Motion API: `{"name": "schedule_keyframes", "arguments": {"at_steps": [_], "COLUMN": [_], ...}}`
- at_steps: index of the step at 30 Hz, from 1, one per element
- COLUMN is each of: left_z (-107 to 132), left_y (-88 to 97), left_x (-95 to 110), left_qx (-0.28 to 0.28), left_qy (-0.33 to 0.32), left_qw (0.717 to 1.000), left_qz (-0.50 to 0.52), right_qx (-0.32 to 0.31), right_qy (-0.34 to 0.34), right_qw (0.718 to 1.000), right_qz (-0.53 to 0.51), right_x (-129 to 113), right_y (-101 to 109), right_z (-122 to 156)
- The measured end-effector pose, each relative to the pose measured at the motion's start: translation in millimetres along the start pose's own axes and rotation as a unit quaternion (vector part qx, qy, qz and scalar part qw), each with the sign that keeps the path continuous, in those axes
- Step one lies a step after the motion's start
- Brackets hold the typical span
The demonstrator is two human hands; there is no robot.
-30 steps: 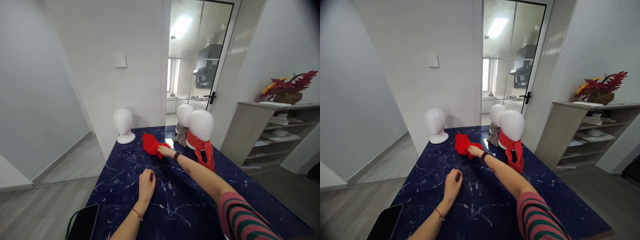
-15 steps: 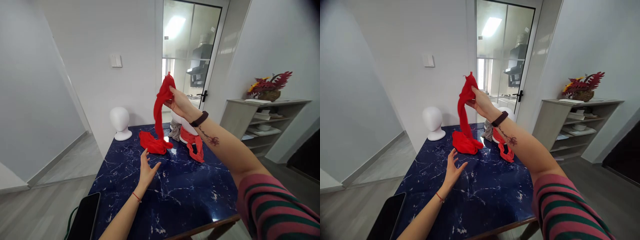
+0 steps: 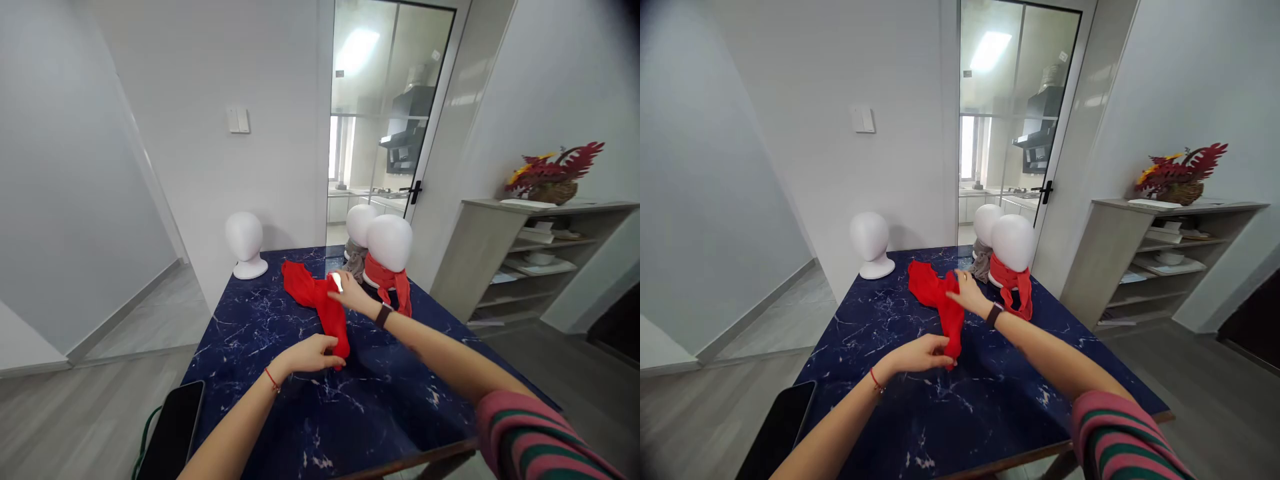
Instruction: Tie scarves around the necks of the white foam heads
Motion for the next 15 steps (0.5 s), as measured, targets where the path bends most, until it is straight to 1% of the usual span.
{"name": "schedule_keyframes", "arguments": {"at_steps": [1,2,3,4,5,6,7,8,9,12,14,15], "left_z": [4,8,10,11,13,15,19,26,32,51,64,69], "left_y": [5.3,14.3,26.0,40.2,56.1,72.6,90.2,108.9,122.1,153.2,170.8,178.7], "left_x": [-2,-6,-14,-26,-42,-62,-85,-110,-134,-200,-235,-249], "left_qx": [-0.008,0.002,0.025,0.062,0.107,0.157,0.216,0.291,0.329,0.401,0.442,0.46], "left_qy": [-0.005,-0.004,0.002,0.019,0.049,0.081,0.127,0.186,0.225,0.323,0.371,0.389], "left_qw": [0.999,0.996,0.991,0.986,0.978,0.968,0.953,0.925,0.903,0.845,0.805,0.788], "left_qz": [-0.045,-0.09,-0.129,-0.156,-0.174,-0.179,-0.171,-0.159,-0.158,-0.147,-0.137,-0.13], "right_qx": [-0.038,-0.087,-0.137,-0.187,-0.229,-0.26,-0.277,-0.28,-0.269,-0.19,-0.137,-0.12], "right_qy": [-0.002,0.016,0.044,0.076,0.106,0.126,0.132,0.129,0.121,0.097,0.083,0.075], "right_qw": [0.997,0.991,0.982,0.971,0.959,0.948,0.942,0.941,0.944,0.966,0.978,0.982], "right_qz": [0.061,0.098,0.119,0.128,0.131,0.133,0.135,0.139,0.144,0.145,0.133,0.128], "right_x": [15,23,28,29,28,28,28,29,31,36,40,42], "right_y": [-14,-28,-42,-55,-66,-74,-80,-83,-85,-82,-79,-78], "right_z": [12,24,36,47,58,66,72,75,75,70,67,65]}}
Point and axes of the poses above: each hand's wrist, its own z-axis away from the middle knuckle, its own y-axis out of the back of the hand, x = y × z, the point moved 7 cm from there along -z, towards the middle knuckle, and after that the axes turned 13 degrees about -z, right-handed, at the moved point
